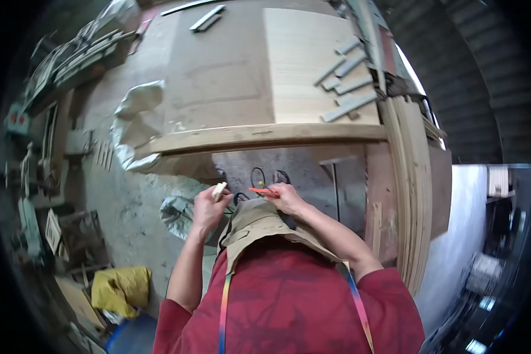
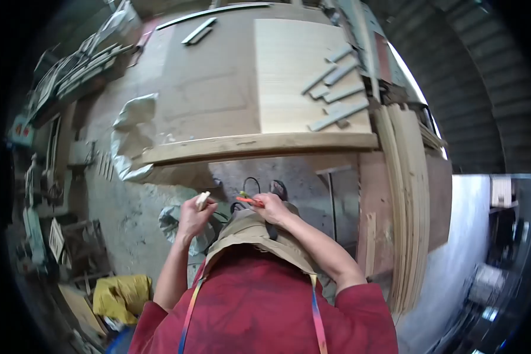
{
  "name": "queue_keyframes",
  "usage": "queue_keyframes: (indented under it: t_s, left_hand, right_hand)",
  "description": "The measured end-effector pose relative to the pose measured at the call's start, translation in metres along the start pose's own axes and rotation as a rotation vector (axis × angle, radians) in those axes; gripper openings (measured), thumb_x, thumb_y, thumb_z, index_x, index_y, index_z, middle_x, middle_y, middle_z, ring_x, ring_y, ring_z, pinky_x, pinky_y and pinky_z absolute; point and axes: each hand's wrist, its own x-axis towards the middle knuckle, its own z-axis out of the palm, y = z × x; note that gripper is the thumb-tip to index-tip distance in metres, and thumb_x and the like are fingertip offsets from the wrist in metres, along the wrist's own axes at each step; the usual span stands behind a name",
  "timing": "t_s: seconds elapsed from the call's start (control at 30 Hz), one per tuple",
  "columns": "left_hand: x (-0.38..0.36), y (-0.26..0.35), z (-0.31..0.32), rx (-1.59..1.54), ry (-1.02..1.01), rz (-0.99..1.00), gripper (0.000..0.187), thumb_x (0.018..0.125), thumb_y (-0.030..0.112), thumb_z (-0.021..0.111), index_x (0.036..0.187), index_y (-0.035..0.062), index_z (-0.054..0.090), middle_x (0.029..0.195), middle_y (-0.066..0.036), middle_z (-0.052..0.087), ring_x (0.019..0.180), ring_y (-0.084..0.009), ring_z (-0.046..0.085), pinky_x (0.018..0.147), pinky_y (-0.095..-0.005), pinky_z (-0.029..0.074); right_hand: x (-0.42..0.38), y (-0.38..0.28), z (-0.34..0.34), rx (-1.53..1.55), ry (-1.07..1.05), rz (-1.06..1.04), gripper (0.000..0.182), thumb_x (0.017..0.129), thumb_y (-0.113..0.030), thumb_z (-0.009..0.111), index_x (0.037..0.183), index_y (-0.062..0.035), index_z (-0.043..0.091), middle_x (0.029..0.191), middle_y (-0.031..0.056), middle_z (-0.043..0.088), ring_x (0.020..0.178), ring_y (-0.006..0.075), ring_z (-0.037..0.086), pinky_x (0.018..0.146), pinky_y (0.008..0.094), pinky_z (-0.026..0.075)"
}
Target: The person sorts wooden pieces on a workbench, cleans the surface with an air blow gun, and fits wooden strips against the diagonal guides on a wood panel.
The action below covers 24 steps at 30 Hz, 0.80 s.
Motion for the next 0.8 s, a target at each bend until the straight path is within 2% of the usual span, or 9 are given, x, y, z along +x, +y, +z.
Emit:
queue_keyframes:
  t_s: [0.03, 0.1, 0.2, 0.3, 0.33, 0.47, 0.53, 0.67, 0.8]
  left_hand:
    - [-0.006, -0.007, 0.003, -0.059, 0.015, -0.017, 0.018, 0.089, 0.011, 0.082, 0.101, 0.0008, 0.074, 0.083, 0.001, 0.07, 0.072, -0.0077, 0.06, 0.066, -0.0271, 0.051]
    - [-0.026, -0.002, 0.005, -0.136, 0.094, -0.161, 0.023, 0.087, 0.013, 0.085, 0.103, 0.0012, 0.074, 0.085, 0.0, 0.071, 0.072, -0.0083, 0.061, 0.067, -0.0273, 0.052]
    - [-0.046, -0.032, 0.007, -0.226, 0.249, -0.172, 0.023, 0.086, 0.015, 0.085, 0.1, 0.0011, 0.074, 0.083, 0.0, 0.071, 0.073, -0.0083, 0.062, 0.067, -0.0283, 0.053]
    - [-0.068, -0.047, 0.0, -0.291, 0.375, -0.225, 0.023, 0.086, 0.018, 0.085, 0.098, 0.0013, 0.075, 0.081, -0.001, 0.071, 0.074, -0.0087, 0.064, 0.067, -0.0292, 0.053]
    - [-0.077, -0.051, -0.004, -0.307, 0.413, -0.27, 0.024, 0.086, 0.02, 0.085, 0.097, 0.0015, 0.075, 0.08, -0.001, 0.072, 0.074, -0.009, 0.065, 0.068, -0.0296, 0.054]
    - [-0.12, -0.103, -0.011, -0.281, 0.648, -0.385, 0.024, 0.086, 0.024, 0.084, 0.095, 0.0026, 0.077, 0.079, -0.002, 0.073, 0.074, -0.0105, 0.067, 0.068, -0.0311, 0.055]
    - [-0.135, -0.123, 0.002, -0.268, 0.732, -0.43, 0.024, 0.086, 0.025, 0.083, 0.094, 0.003, 0.077, 0.078, -0.003, 0.074, 0.074, -0.0111, 0.068, 0.069, -0.0316, 0.055]
    - [-0.152, -0.135, 0.013, -0.437, 0.834, -0.517, 0.023, 0.085, 0.024, 0.083, 0.094, 0.0039, 0.077, 0.081, -0.005, 0.076, 0.074, -0.0135, 0.07, 0.07, -0.0325, 0.055]
    - [-0.127, -0.128, 0.037, -0.31, 0.89, -0.543, 0.022, 0.085, 0.023, 0.082, 0.092, 0.0031, 0.077, 0.078, -0.007, 0.076, 0.072, -0.0157, 0.071, 0.07, -0.0341, 0.056]
  right_hand:
    - [0.008, -0.012, 0.0, 0.019, -0.048, 0.067, 0.024, 0.089, -0.026, 0.079, 0.092, -0.005, 0.068, 0.087, 0.0198, 0.068, 0.081, 0.0438, 0.064, 0.073, 0.0507, 0.051]
    - [0.03, -0.044, 0.003, -0.021, -0.142, -0.068, 0.025, 0.09, -0.026, 0.078, 0.092, -0.0043, 0.066, 0.086, 0.021, 0.068, 0.081, 0.0444, 0.064, 0.073, 0.0504, 0.051]
    - [0.064, -0.078, 0.014, -0.104, -0.263, -0.263, 0.028, 0.091, -0.028, 0.078, 0.092, -0.0028, 0.064, 0.085, 0.0233, 0.067, 0.08, 0.0454, 0.063, 0.072, 0.0499, 0.05]
    - [0.094, -0.097, 0.047, -0.053, -0.407, -0.207, 0.03, 0.093, -0.024, 0.078, 0.089, -0.0012, 0.059, 0.078, 0.0202, 0.061, 0.071, 0.0346, 0.059, 0.07, 0.0439, 0.05]
    - [0.1, -0.1, 0.057, -0.063, -0.452, -0.241, 0.03, 0.093, -0.024, 0.078, 0.089, -0.0012, 0.059, 0.078, 0.0202, 0.061, 0.071, 0.0346, 0.059, 0.07, 0.0439, 0.05]
    - [0.123, -0.072, 0.104, -0.327, -0.607, -0.254, 0.03, 0.091, -0.026, 0.079, 0.09, -0.0014, 0.062, 0.083, 0.0214, 0.066, 0.079, 0.0402, 0.065, 0.074, 0.0479, 0.052]
    - [0.125, -0.079, 0.107, -0.39, -0.692, -0.225, 0.036, 0.093, -0.032, 0.072, 0.097, 0.0031, 0.065, 0.096, 0.0318, 0.07, 0.095, 0.0498, 0.068, 0.081, 0.0558, 0.054]
    - [0.144, -0.101, 0.117, -0.572, -0.811, -0.237, 0.035, 0.093, -0.032, 0.068, 0.098, 0.0023, 0.068, 0.097, 0.0303, 0.071, 0.096, 0.0489, 0.069, 0.083, 0.0561, 0.055]
    - [0.172, -0.064, 0.086, -0.721, -0.775, -0.242, 0.032, 0.091, -0.031, 0.069, 0.093, 0.0011, 0.068, 0.094, 0.0286, 0.071, 0.094, 0.0472, 0.069, 0.083, 0.0537, 0.055]
